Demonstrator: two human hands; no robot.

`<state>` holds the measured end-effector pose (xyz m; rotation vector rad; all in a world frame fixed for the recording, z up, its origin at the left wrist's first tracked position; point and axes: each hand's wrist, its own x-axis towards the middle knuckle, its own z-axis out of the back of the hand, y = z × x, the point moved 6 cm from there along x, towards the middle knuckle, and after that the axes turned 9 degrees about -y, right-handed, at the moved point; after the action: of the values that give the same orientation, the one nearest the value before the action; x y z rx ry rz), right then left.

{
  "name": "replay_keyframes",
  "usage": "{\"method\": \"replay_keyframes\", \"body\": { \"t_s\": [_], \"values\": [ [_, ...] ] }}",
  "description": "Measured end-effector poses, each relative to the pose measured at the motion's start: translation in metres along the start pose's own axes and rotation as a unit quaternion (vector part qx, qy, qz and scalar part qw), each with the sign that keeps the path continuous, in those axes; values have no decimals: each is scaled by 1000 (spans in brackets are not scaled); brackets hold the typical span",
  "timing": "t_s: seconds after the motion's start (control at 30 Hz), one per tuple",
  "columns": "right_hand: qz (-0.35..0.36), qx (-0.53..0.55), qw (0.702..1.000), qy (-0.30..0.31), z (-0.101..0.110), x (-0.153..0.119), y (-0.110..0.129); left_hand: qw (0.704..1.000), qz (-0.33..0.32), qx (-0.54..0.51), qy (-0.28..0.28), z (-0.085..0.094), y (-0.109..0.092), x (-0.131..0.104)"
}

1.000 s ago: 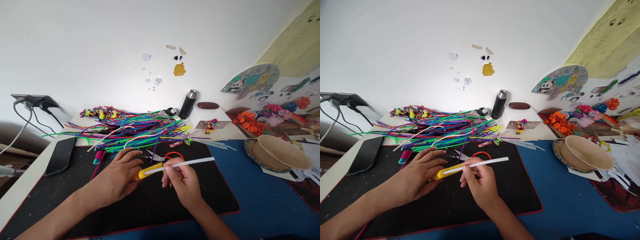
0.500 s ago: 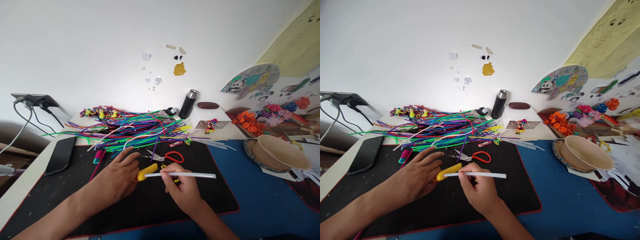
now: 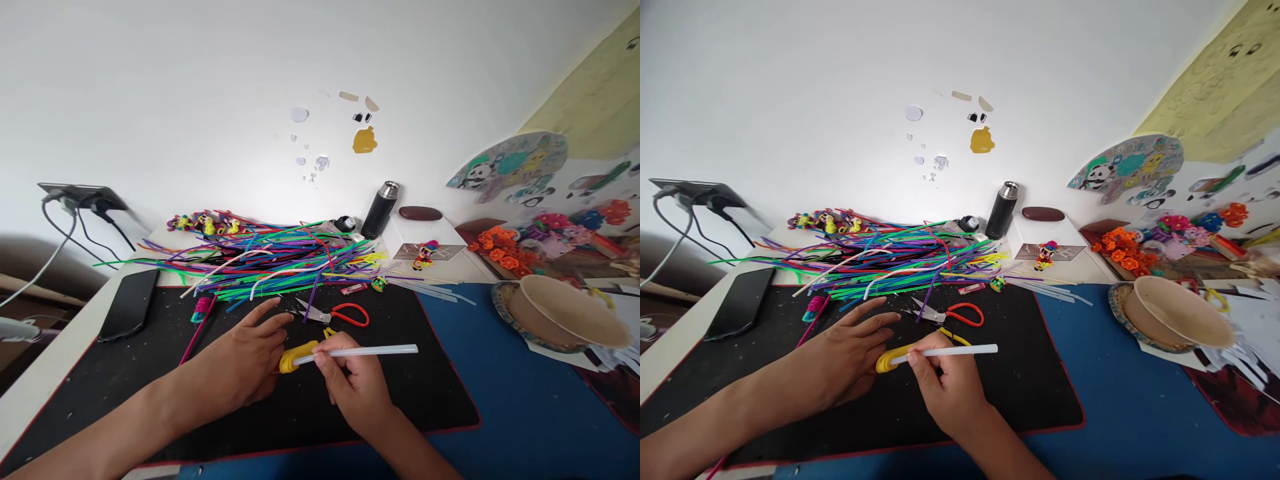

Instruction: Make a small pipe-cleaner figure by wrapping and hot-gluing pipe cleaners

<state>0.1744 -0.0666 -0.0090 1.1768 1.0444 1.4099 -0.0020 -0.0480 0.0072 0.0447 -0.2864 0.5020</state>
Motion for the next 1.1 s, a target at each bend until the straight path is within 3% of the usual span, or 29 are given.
{"method": "replay_keyframes", "body": {
  "t_s": [0.33,0.57,0.73,0.93,1.1],
  "values": [
    [46,11,999,-24,-9,-8,-4,999,3,-40,13,20,4,5],
    [18,2,999,-27,-8,-1,-9,999,0,-30,11,13,1,9],
    [13,7,999,-31,-2,6,-5,999,11,-40,10,20,2,13],
    [108,-43,992,58,-1,12,13,995,36,-91,-11,32,9,10],
    [160,-125,978,54,4,13,16,994,45,-98,-8,44,5,8]
  ]
}}
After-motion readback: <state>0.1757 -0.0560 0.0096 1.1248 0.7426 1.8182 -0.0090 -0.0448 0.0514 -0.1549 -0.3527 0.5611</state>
